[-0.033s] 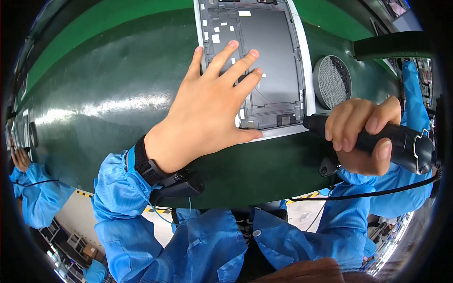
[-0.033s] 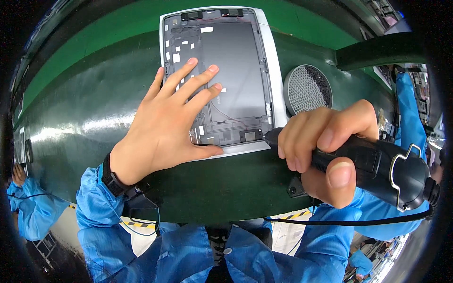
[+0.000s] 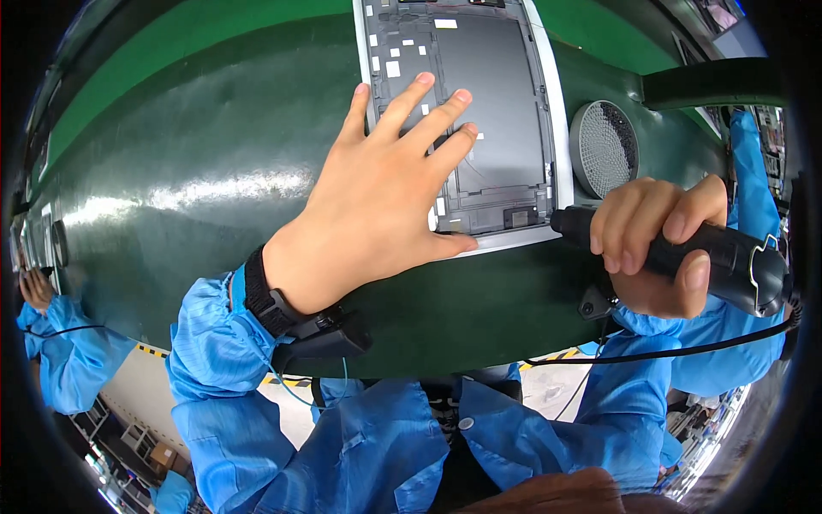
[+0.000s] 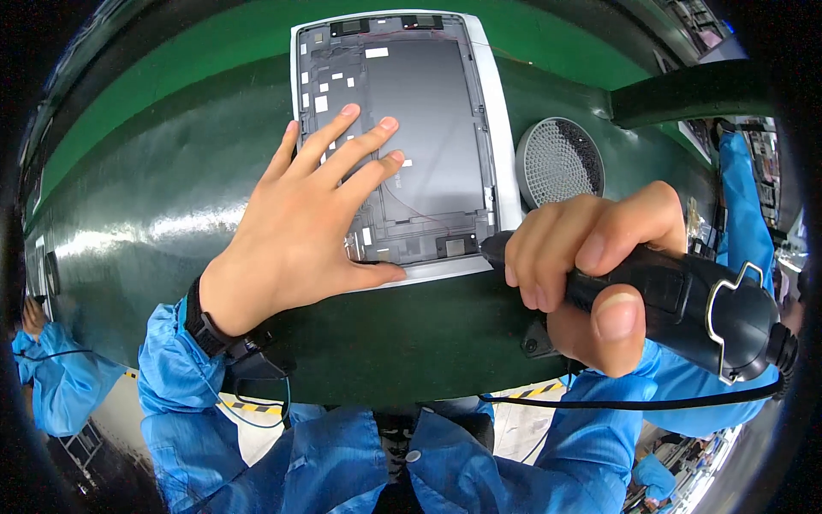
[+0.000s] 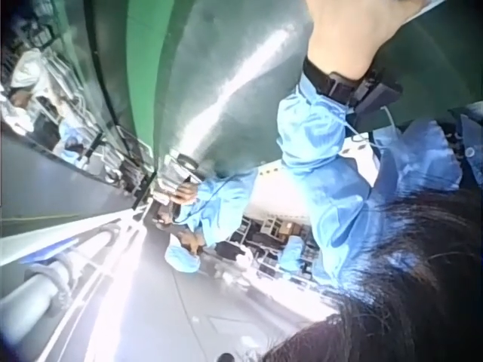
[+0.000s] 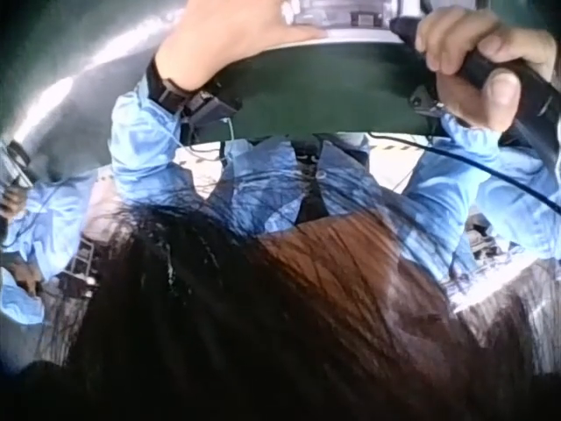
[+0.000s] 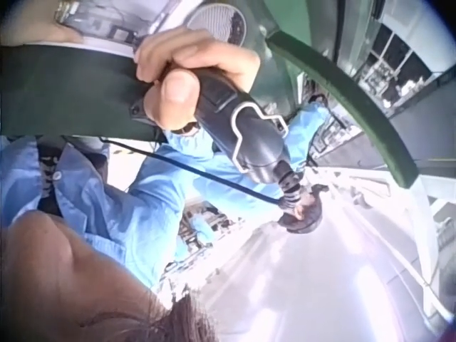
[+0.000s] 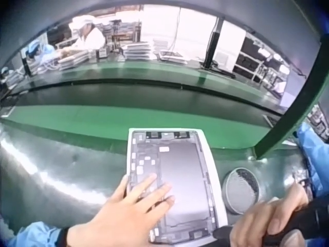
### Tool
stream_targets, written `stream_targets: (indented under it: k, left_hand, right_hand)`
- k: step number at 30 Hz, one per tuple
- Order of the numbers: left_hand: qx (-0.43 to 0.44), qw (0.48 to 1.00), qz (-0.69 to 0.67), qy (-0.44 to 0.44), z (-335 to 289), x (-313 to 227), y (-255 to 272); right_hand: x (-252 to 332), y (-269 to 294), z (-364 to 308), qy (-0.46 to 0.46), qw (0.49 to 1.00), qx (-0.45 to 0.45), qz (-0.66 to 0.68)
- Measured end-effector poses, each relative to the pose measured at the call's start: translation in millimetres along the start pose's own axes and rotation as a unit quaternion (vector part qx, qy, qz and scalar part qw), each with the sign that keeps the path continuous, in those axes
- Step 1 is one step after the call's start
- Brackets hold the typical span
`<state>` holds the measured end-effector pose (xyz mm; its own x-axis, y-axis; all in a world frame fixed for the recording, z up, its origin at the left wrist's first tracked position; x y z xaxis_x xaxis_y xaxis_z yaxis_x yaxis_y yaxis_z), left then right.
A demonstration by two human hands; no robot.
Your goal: Use an electric screwdriver to fasten components onto a tablet or electronic device frame on an assembly line.
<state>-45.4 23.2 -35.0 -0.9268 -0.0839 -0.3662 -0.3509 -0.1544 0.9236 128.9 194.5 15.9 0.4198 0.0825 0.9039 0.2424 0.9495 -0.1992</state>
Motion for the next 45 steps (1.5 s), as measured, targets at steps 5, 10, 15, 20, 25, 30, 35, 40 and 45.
stream_targets:
  k: [5,10,15,20,25,30,35,40,45]
  left_hand:
    - [-0.014,1.0,-0.009,-0.012,0.0,2.0,0.8]
    - [-0.026,0.999,-0.016,-0.018,-0.3,3.9,3.8]
    - [-0.027,0.999,-0.024,-0.012,0.4,6.3,8.5]
    - [-0.002,1.0,-0.001,-0.004,3.2,7.2,15.8]
    - [0.004,1.0,0.001,-0.001,2.2,9.8,19.8]
    - [0.003,1.0,0.001,-0.005,1.3,8.4,20.5]
    - [-0.003,1.0,0.002,-0.011,0.8,7.6,14.4]
    - [-0.003,1.0,0.009,-0.026,2.2,8.6,14.8]
    - [-0.019,0.999,-0.019,-0.029,-0.2,13.0,22.9]
  right_hand:
    - [-1.5,-0.4,0.5,0.004,1.0,0.004,-0.006]
    - [-7.1,-7.2,1.0,0.023,1.0,0.002,-0.013]
    - [-10.2,-9.5,2.8,0.034,0.999,0.011,-0.014]
    - [-10.2,-9.8,7.4,0.02,1.0,-0.005,0.005]
    - [-14.6,-12.4,13.1,0.032,0.999,-0.016,0.009]
    - [-12.4,-17.1,11.2,0.032,0.999,-0.014,-0.007]
    - [-8.5,-22.3,7.1,0.003,0.998,-0.067,-0.022]
    - [7.2,-16.5,18.1,-0.004,0.976,-0.208,-0.068]
    - [55.5,-17.6,-2.6,-0.164,0.927,-0.271,-0.201]
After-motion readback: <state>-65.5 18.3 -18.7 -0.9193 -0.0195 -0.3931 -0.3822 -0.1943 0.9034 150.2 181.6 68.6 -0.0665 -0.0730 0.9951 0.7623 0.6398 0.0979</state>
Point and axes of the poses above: each hand's wrist, its own z-axis towards the middle knuckle, its own y-axis out of the back of the hand, x = y × z, the point moved 1 cm from there along z, towards the middle knuckle, and after that the axes turned 3 degrees about -y, right-handed, at the moved point
